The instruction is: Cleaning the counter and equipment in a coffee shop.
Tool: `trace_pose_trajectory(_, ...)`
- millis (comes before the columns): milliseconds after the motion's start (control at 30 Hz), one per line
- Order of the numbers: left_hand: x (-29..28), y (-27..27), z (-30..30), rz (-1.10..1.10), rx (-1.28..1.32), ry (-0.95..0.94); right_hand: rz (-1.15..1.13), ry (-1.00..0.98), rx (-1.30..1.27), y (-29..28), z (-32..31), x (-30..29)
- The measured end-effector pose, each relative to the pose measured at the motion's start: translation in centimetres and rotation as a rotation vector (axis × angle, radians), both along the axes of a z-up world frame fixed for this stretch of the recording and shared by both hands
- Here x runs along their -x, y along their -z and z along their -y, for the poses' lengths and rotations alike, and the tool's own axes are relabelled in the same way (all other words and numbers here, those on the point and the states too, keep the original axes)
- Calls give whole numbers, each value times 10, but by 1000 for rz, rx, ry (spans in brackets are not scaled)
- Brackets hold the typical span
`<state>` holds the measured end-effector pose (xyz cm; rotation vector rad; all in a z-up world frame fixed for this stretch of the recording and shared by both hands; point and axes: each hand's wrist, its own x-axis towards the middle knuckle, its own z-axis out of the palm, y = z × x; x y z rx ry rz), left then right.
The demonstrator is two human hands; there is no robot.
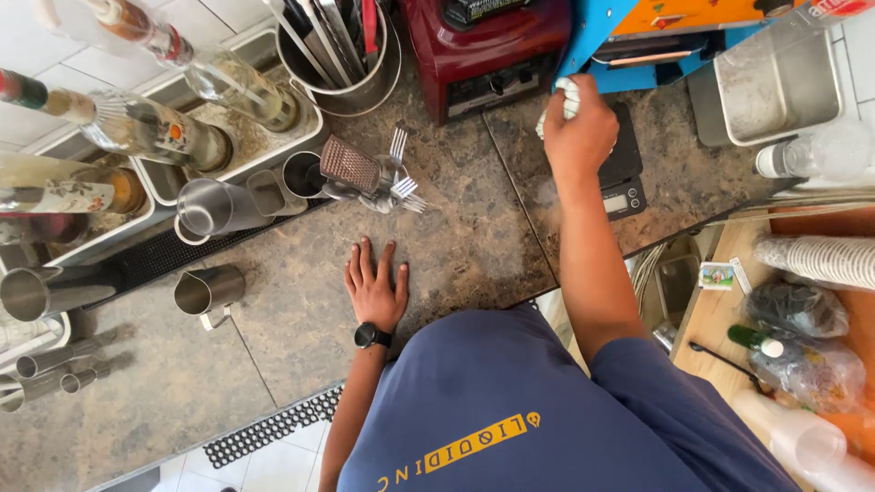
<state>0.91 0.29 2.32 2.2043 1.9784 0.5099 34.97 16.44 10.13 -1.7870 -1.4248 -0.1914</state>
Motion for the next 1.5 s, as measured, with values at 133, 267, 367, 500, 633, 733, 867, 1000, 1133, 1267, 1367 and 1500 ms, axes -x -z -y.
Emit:
trace_pose_trajectory(133, 0, 1, 0, 7, 4, 10, 16, 25, 76, 20, 5, -4)
trace_pose_trajectory(267, 0, 0, 0, 10, 20, 12, -115, -72, 150, 29, 2, 21)
trace_pose_trajectory(367, 1, 3, 0, 6, 21, 15, -104, -129, 235, 37, -9, 44)
trace_pose_trajectory(500, 2, 5, 0, 1, 24, 11, 24, -206, 242, 37, -33, 68)
trace_pose_trajectory(633, 0, 0, 0, 10, 30, -4, 180, -135, 239, 41, -48, 78)
trace_pose_trajectory(733, 0, -3, 0, 23, 9, -16, 200, -69, 265, 43, -49, 82)
trace_pose_trajectory(867, 2, 1, -1, 10, 18, -10, 200, -88, 264, 44, -47, 78)
trace_pose_trajectory(1000, 3, 4, 0, 9, 2, -12, 241, -124, 214, 53, -49, 87)
trace_pose_trajectory(1133, 5, 6, 0, 20, 7, -16, 182, -131, 189, 60, -56, 79)
trace_pose_trajectory(1267, 5, 10, 1, -3, 9, -12, 170, -133, 222, 81, -60, 77)
trace_pose_trajectory(1367, 6, 9, 1, -12, 11, -12, 142, -118, 200, 77, -59, 75)
trace_pose_trajectory(1500, 5, 6, 0, 1, 19, -12, 167, -93, 206, 62, -54, 84)
